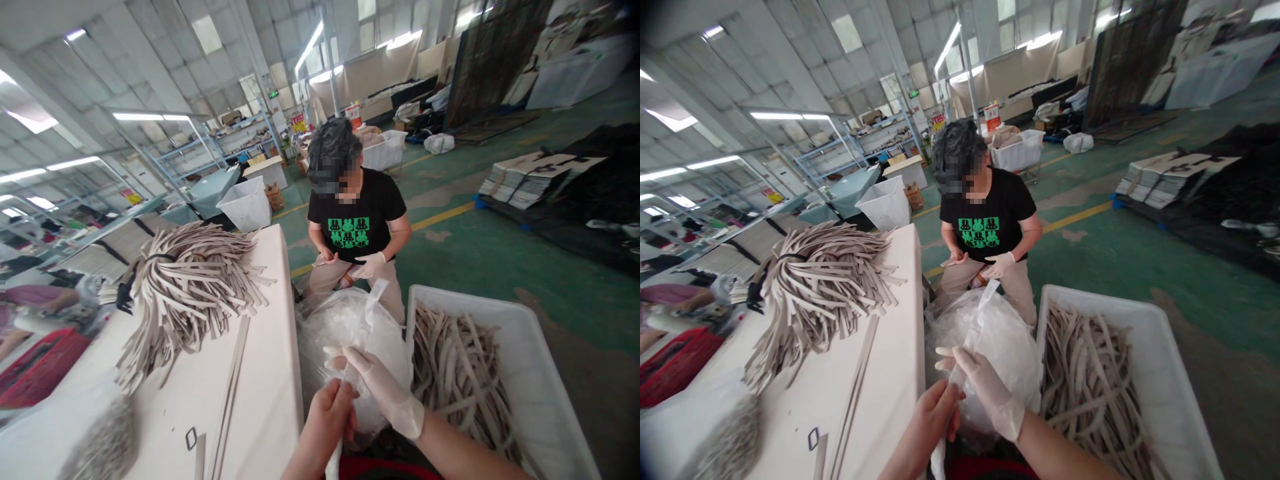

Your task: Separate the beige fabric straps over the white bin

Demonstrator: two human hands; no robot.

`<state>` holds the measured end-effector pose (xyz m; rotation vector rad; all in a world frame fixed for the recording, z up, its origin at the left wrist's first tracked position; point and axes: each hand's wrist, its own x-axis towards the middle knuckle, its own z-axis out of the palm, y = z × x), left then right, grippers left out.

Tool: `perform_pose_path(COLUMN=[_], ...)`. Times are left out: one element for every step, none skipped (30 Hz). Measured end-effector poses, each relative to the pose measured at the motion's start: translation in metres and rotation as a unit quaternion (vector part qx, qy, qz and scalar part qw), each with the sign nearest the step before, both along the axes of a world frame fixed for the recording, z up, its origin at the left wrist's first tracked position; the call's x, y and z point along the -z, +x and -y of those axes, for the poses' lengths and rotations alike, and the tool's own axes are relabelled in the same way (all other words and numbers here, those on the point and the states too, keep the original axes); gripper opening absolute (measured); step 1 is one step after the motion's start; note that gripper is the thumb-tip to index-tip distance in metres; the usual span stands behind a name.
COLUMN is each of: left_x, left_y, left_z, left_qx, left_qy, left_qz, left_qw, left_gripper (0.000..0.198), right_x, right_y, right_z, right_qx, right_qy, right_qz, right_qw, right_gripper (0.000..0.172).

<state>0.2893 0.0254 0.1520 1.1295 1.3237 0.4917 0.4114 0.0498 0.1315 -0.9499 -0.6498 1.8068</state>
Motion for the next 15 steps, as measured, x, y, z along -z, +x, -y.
perform_pose_path(left_x=[0.001,0.001,0.001,0.001,0.0,-0.002,-0.003,-0.005,-0.006,-0.007,-0.008,-0.007,-0.006,-0.005,-0.003], left_y=[0.002,0.003,0.002,0.001,-0.002,-0.004,-0.007,-0.01,-0.011,-0.012,-0.012,-0.012,-0.011,-0.012,-0.013], left_z=[-0.002,-0.004,-0.005,-0.005,-0.005,-0.004,-0.004,-0.003,-0.003,-0.003,-0.003,-0.004,-0.003,-0.003,-0.002], left_qx=[-0.026,-0.05,-0.067,-0.075,-0.073,-0.064,-0.053,-0.044,-0.043,-0.051,-0.064,-0.077,-0.087,-0.092,-0.09], left_qy=[0.02,0.037,0.049,0.055,0.056,0.052,0.045,0.038,0.035,0.035,0.038,0.041,0.044,0.045,0.044], left_qz=[-0.01,-0.014,-0.013,-0.011,-0.01,-0.01,-0.014,-0.019,-0.023,-0.025,-0.025,-0.023,-0.019,-0.016,-0.015], left_qw=[0.999,0.998,0.996,0.996,0.996,0.997,0.998,0.998,0.998,0.998,0.997,0.996,0.995,0.995,0.995], left_gripper=[0.056,0.053,0.05,0.049,0.048,0.048,0.049,0.05,0.05,0.05,0.05,0.05,0.049,0.049,0.048], right_x=[0.0,0.0,0.0,0.0,-0.001,-0.002,-0.003,-0.004,-0.005,-0.007,-0.008,-0.009,-0.01,-0.01,-0.01], right_y=[-0.005,-0.01,-0.014,-0.016,-0.017,-0.017,-0.017,-0.017,-0.018,-0.02,-0.022,-0.025,-0.027,-0.029,-0.029], right_z=[0.002,0.005,0.008,0.009,0.01,0.009,0.007,0.004,0.002,0.0,0.0,0.0,0.001,0.002,0.002], right_qx=[-0.005,-0.008,-0.009,-0.009,-0.007,-0.003,0.002,0.009,0.015,0.02,0.023,0.023,0.022,0.021,0.019], right_qy=[-0.007,-0.011,-0.012,-0.013,-0.013,-0.014,-0.014,-0.016,-0.018,-0.02,-0.022,-0.024,-0.025,-0.027,-0.027], right_qz=[-0.015,-0.027,-0.036,-0.041,-0.043,-0.046,-0.05,-0.054,-0.057,-0.06,-0.063,-0.065,-0.067,-0.068,-0.068], right_qw=[1.0,1.0,0.999,0.999,0.999,0.999,0.999,0.998,0.998,0.998,0.998,0.997,0.997,0.997,0.997], right_gripper=[0.047,0.044,0.042,0.041,0.042,0.043,0.046,0.048,0.051,0.051,0.051,0.049,0.046,0.044,0.043])
